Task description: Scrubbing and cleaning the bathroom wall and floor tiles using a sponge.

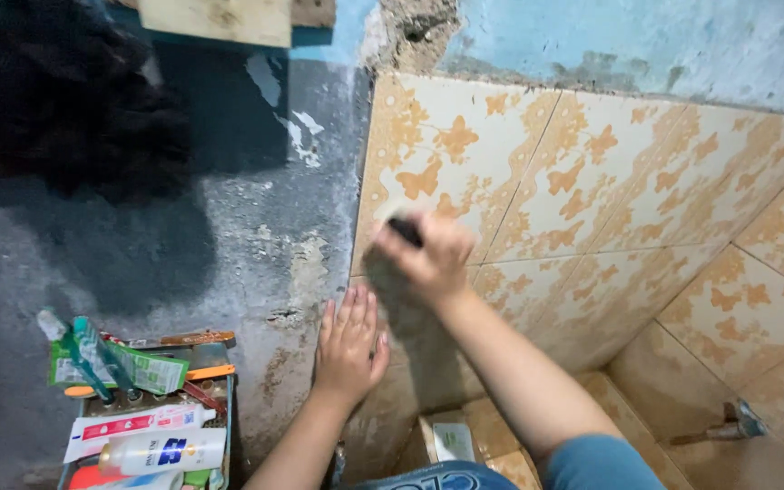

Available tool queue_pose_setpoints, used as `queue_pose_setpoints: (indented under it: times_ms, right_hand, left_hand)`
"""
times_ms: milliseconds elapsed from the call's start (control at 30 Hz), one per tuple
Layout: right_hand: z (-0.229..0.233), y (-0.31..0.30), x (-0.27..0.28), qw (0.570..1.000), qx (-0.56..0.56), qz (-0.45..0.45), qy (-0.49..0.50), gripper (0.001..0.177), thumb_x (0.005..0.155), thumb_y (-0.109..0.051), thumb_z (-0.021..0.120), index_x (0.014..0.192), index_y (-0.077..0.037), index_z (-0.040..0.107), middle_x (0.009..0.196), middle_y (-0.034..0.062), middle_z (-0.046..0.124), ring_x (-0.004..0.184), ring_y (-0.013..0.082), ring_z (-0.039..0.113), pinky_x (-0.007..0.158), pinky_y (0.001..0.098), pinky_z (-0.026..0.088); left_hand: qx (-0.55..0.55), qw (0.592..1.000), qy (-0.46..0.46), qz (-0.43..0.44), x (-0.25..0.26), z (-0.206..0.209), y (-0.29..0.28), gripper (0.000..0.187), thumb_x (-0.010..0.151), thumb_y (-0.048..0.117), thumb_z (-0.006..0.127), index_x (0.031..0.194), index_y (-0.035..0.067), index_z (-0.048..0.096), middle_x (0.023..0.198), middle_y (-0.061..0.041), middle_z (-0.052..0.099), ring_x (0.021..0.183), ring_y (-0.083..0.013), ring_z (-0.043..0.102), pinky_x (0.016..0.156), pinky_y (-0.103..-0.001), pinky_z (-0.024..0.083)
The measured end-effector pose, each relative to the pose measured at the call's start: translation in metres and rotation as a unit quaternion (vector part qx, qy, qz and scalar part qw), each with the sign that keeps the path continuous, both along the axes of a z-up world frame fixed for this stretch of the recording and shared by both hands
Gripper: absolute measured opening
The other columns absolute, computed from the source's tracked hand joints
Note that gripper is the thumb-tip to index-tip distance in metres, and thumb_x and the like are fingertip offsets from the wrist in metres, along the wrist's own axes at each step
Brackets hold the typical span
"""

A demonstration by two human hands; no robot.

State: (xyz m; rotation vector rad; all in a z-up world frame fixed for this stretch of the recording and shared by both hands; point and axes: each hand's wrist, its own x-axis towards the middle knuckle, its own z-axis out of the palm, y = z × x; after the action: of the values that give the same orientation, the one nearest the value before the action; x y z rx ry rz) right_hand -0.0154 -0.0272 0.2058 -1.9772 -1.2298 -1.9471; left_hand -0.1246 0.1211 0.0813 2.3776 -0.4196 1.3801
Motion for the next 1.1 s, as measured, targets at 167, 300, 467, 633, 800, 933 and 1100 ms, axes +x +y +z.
queue_pose_setpoints:
  times_ms: [167,300,467,633,800,933,1100]
  right_hand:
    - [0.027,0.007,-0.023,0.998,0.06,-0.002,0.034,0.045,0.088,-0.03,0.075,0.132,-0.036,0.069,0.133,0.0099,0.057,0.121,0.0287,0.053,0.093,0.0471,0.037]
    - [-0.028,0.008,-0.027,0.995,0.026,0.084,0.047,0.038,0.092,-0.032,0.078,0.128,-0.039,0.073,0.117,0.0046,0.053,0.106,0.0245,0.05,0.086,0.0434,0.039]
    - [0.005,-0.027,-0.002,0.999,0.031,0.014,0.035,0.04,0.091,-0.031,0.075,0.131,-0.037,0.07,0.116,0.0077,0.059,0.097,0.0276,0.056,0.078,0.0452,0.044]
    - [0.038,-0.047,0.005,0.988,0.148,-0.039,0.027,0.049,0.093,-0.02,0.077,0.138,-0.029,0.061,0.127,0.015,0.059,0.108,0.0361,0.059,0.087,0.0505,0.046]
    - [-0.013,-0.021,-0.024,0.998,0.057,0.023,0.031,0.027,0.096,-0.036,0.073,0.122,-0.039,0.071,0.108,0.0045,0.056,0.092,0.0248,0.057,0.073,0.044,0.044]
    - [-0.025,-0.048,0.013,0.998,0.035,0.051,0.026,0.023,0.099,-0.036,0.072,0.122,-0.04,0.074,0.109,0.0011,0.059,0.09,0.0199,0.058,0.072,0.0406,0.047]
    - [0.027,-0.095,0.038,0.975,0.204,-0.078,0.034,0.053,0.107,-0.019,0.066,0.155,-0.033,0.048,0.123,0.0167,0.061,0.11,0.0361,0.057,0.09,0.0507,0.047]
  left_hand:
    - [-0.018,0.999,-0.031,-0.007,0.024,-0.002,-0.01,0.065,0.091,0.023,0.064,0.147,-0.006,0.049,0.157,-0.024,0.043,0.151,-0.0362,0.035,0.124,-0.055,0.023]
    - [-0.038,0.998,-0.048,-0.025,0.044,-0.023,-0.007,0.047,0.088,0.024,0.061,0.126,-0.003,0.057,0.154,-0.029,0.04,0.152,-0.0414,0.029,0.126,-0.059,0.02]
    - [-0.001,0.997,-0.075,0.015,0.057,-0.017,-0.012,0.058,0.092,0.025,0.062,0.141,-0.004,0.053,0.158,-0.021,0.043,0.153,-0.0366,0.031,0.125,-0.055,0.022]
    - [0.009,0.992,-0.109,0.063,0.069,-0.018,-0.023,0.061,0.094,0.028,0.06,0.147,-0.001,0.053,0.16,-0.016,0.042,0.153,-0.032,0.031,0.125,-0.052,0.021]
    - [0.012,0.988,-0.119,0.1,0.082,-0.029,-0.027,0.065,0.094,0.035,0.056,0.147,-0.003,0.053,0.161,-0.017,0.04,0.155,-0.0307,0.029,0.126,-0.053,0.019]
    - [0.016,0.987,-0.113,0.109,0.087,-0.032,-0.03,0.065,0.094,0.039,0.055,0.147,0.002,0.054,0.163,-0.015,0.038,0.155,-0.0303,0.028,0.125,-0.054,0.017]
    - [0.053,0.974,-0.127,0.178,0.086,-0.028,-0.034,0.062,0.101,0.045,0.056,0.156,0.016,0.054,0.168,-0.016,0.03,0.157,-0.0293,0.024,0.128,-0.052,0.015]
